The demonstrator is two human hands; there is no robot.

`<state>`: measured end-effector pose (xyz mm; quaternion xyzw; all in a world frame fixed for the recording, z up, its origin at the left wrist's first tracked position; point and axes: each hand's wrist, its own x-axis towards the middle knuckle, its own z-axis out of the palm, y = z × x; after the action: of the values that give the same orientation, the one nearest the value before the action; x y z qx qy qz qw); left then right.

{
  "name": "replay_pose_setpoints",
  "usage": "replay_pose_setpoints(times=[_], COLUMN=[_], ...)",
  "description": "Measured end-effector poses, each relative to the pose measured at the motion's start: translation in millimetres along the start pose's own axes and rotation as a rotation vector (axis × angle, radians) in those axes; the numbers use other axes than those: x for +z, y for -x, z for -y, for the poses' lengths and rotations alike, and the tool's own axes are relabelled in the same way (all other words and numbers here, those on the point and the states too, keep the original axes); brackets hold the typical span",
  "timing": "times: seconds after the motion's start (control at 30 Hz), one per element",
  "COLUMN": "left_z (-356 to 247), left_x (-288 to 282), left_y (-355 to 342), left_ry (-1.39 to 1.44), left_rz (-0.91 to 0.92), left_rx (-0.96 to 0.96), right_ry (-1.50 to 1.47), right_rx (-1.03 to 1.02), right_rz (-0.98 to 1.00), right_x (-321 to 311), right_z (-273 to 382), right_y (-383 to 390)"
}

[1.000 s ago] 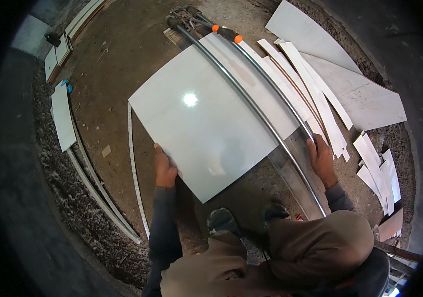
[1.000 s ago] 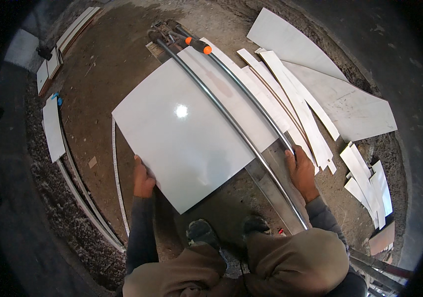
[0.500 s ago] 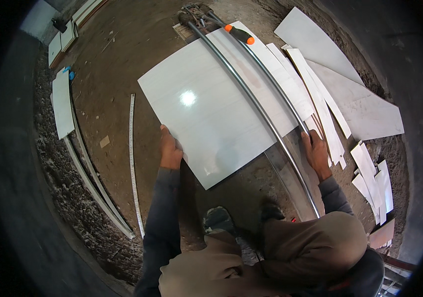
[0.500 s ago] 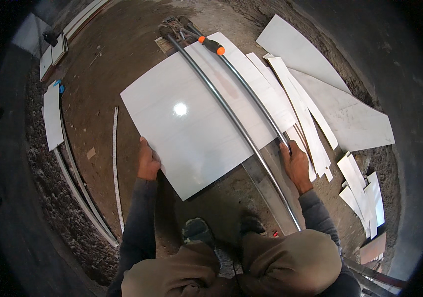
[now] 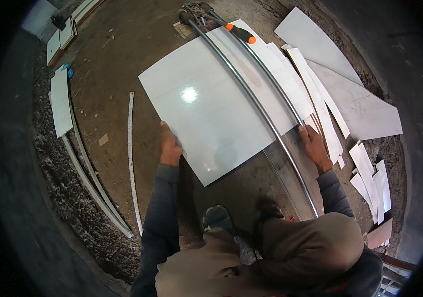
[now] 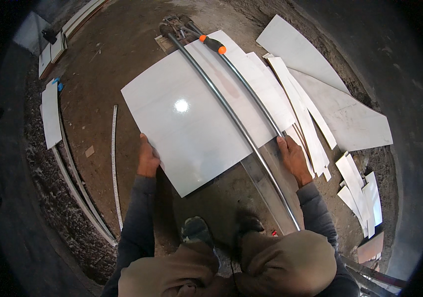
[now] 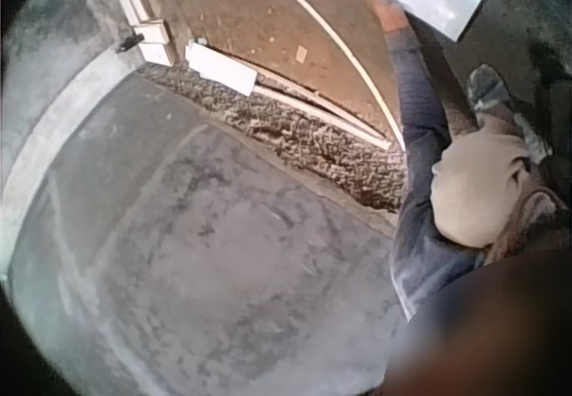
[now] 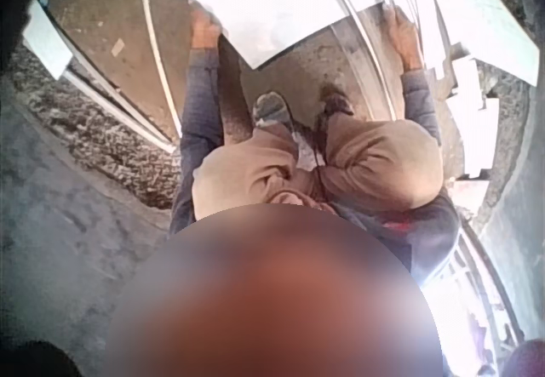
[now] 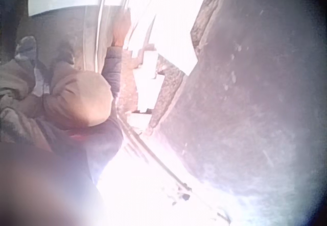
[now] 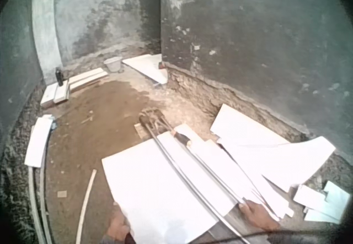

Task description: The person measures and cuts white ceramic tiles using a manual tile cutter. They position each tile, align the cutter, score the surface, and snap the tile along the scored line. Cut pieces are set aside on the floor.

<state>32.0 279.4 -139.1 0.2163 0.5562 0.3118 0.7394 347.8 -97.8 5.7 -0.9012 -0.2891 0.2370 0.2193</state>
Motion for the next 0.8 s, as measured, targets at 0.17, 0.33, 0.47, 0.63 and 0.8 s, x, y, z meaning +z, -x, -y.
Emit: replay_pose_setpoints(times=[0.17, 0.33, 0.47, 0.63, 0.8], left_z=[-2.2, -10.2, -12.3, -10.3, -6.4], left_x=[0.8, 0.8, -3.6, -4.5, -12.3], left_y=[3.1, 10.5, 14.7, 12.1, 10.0], left_ry=[0.076, 0.041, 0.079, 0.069, 0.143], left_rz=[0.083, 0.055, 0.112, 0.081, 0.260], left_rx=[0.060, 0.046, 0.036, 0.032, 0.043], right_ry=[-0.144, -0.147, -0.059, 0.266, -0.056], right_rx=[-0.073, -0.062, 0.024, -0.463, -0.217], right_rz=[0.024, 0.029, 0.084, -0.363, -0.086], right_x=[0.4, 15.5, 15.0, 25.2, 90.9], right_z=[-0.3, 0.0, 16.3, 78.8, 146.4], right_y=[-1.3, 7.5, 21.8, 0.3, -30.5])
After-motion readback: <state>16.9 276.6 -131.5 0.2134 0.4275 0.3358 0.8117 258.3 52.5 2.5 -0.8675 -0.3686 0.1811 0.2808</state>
